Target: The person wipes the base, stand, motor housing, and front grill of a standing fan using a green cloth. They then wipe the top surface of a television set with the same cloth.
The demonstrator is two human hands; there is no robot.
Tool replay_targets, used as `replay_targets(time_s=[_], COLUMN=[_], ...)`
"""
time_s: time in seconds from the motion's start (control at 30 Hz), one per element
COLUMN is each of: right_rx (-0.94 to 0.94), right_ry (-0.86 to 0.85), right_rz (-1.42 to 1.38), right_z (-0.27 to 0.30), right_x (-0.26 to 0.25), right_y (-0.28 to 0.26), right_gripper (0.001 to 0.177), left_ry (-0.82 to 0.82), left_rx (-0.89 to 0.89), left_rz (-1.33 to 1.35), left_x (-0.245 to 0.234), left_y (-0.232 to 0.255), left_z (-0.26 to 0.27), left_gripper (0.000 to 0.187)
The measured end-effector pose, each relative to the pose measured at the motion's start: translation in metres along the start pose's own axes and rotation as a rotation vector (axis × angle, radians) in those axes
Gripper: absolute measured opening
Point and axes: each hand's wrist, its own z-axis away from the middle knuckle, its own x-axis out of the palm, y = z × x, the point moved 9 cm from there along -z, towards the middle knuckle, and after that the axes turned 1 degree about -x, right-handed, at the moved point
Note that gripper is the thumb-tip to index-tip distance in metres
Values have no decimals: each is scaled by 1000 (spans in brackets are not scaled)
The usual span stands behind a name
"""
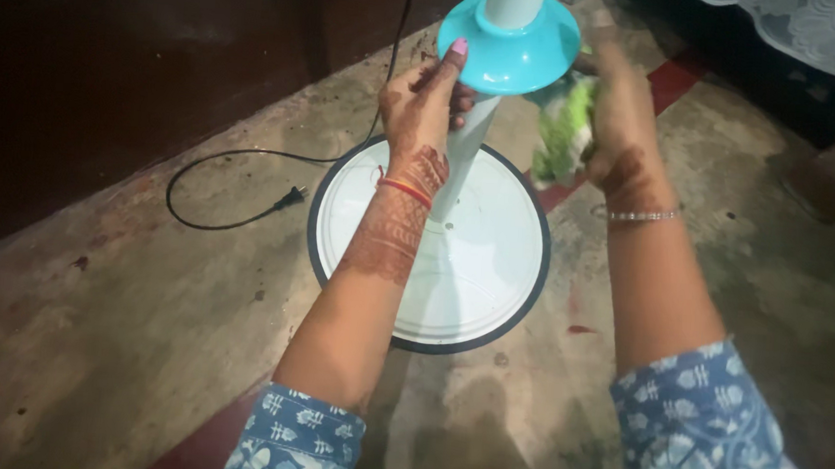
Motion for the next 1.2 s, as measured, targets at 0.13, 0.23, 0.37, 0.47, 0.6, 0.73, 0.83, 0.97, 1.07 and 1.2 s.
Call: replay_targets(time_s=[0.13, 0.23, 0.37, 0.47, 0.6, 0.73, 0.83, 0.97, 1.07, 1.2], right_rx=[306, 375, 349, 414, 449, 494, 512, 501, 516, 564], right_ry=[120, 180, 202, 261, 254, 236, 223, 199, 197, 187], right_rz=[-94, -8, 42, 89, 66, 136, 127, 109, 108, 139], right_z=[2, 13, 21, 29, 40, 53, 58, 65, 70, 79], right_x=[6, 8, 11, 7, 9, 3, -2, -7, -9, -11], right_y=[26, 37, 42, 51, 76, 111, 141, 171, 188, 208], right_gripper=[28, 29, 28, 28, 28, 30, 32, 33, 33, 33], left_ry=[-23, -22, -10, -8, -6, 14, -1, -8, -3, 2], left_rx=[-37, -82, -100, -124, -150, -203, -227, -258, -282, -326], left_rz=[31, 12, 13, -17, -29, -91, -74, -32, -25, -55], left_x=[-6, -13, -20, -28, -43, -65, -77, -91, -101, -116], left_y=[-2, -6, -17, -29, -50, -78, -99, -123, -140, -166], left_z=[-3, 0, 3, 5, 9, 13, 16, 19, 21, 25], left_gripper=[30, 27, 24, 24, 23, 24, 26, 27, 28, 30])
